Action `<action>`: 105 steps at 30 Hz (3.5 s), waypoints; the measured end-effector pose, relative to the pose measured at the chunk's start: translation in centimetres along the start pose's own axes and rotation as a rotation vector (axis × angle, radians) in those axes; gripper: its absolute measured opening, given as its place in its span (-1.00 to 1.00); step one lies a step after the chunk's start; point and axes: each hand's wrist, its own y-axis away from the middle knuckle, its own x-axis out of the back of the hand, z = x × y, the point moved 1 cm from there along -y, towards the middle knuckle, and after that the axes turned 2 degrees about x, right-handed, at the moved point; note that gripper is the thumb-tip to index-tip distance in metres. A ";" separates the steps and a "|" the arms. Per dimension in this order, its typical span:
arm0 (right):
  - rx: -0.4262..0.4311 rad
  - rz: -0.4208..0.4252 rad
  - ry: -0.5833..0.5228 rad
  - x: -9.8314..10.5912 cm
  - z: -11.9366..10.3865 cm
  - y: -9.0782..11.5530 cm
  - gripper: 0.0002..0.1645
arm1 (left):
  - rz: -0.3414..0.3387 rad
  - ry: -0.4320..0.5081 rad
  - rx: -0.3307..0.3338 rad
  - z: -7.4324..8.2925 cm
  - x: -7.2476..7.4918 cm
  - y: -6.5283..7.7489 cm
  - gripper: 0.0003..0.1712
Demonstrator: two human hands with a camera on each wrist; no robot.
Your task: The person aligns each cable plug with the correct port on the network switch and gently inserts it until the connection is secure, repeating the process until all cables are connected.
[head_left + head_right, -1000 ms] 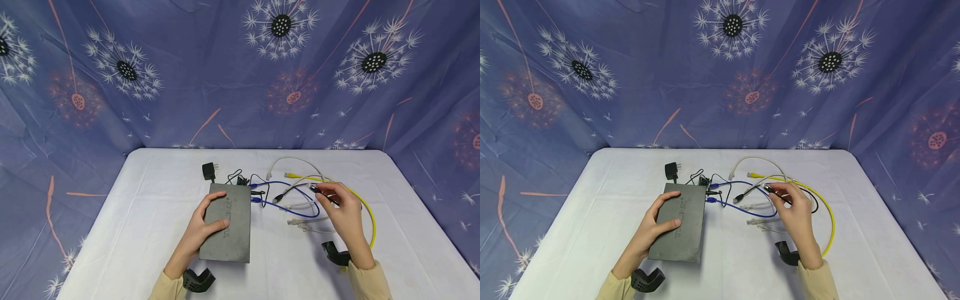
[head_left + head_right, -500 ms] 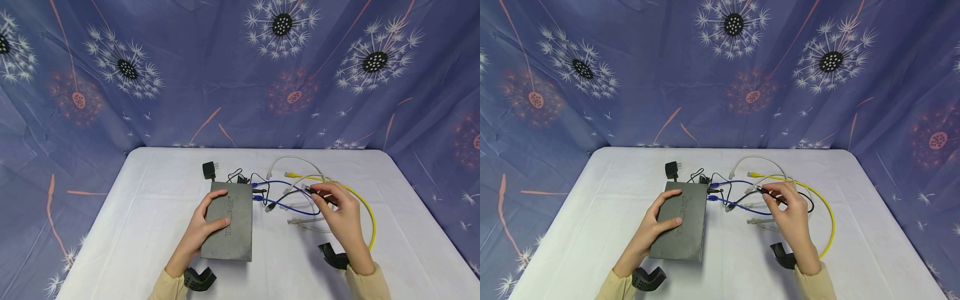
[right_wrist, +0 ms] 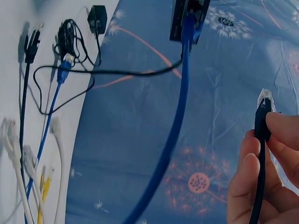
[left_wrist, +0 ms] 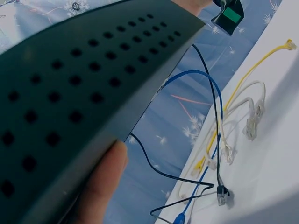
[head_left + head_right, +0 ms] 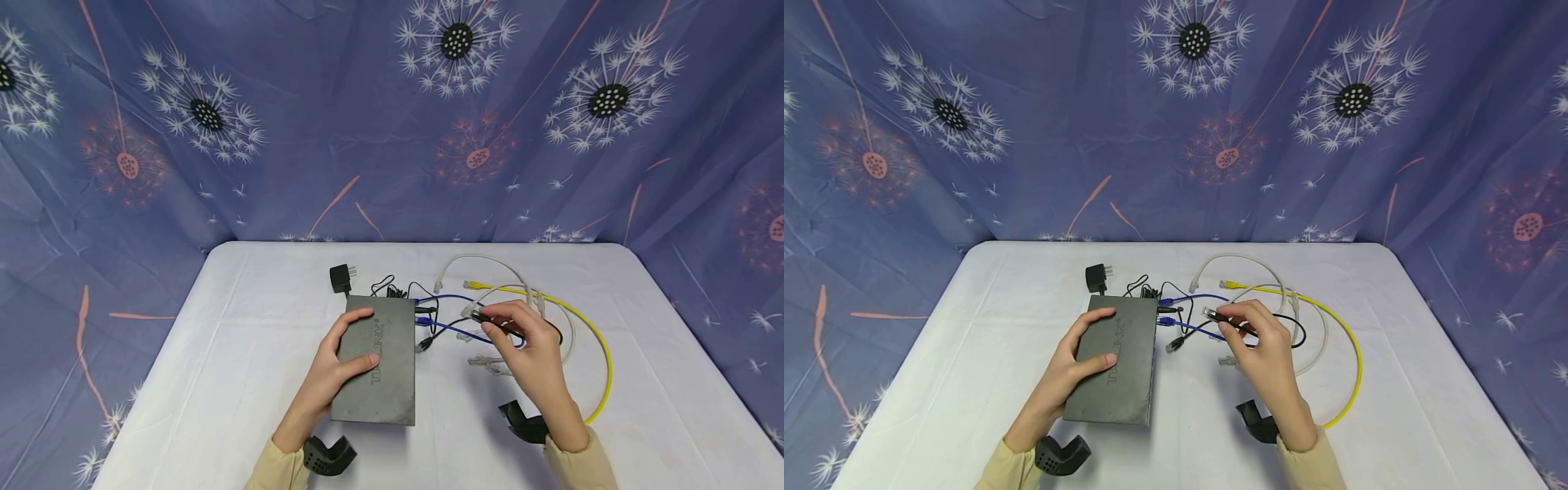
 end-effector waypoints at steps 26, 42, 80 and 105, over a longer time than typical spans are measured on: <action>0.064 -0.083 -0.032 -3.5 -0.8 0.2 -0.63 | -0.010 0.021 -0.003 0.2 -0.4 0.0 -0.24; 0.060 -0.110 -0.011 -4.2 -1.0 0.1 -0.67 | -0.009 0.013 -0.011 0.3 -0.4 0.0 -0.24; 0.152 -0.115 0.040 -5.1 -0.9 0.1 -0.71 | -0.033 -0.002 -0.001 0.4 -0.6 0.0 -0.24; 0.327 0.076 -0.003 -6.8 0.2 -0.1 -0.65 | -0.021 -0.116 -0.022 0.3 -0.9 -0.1 -0.23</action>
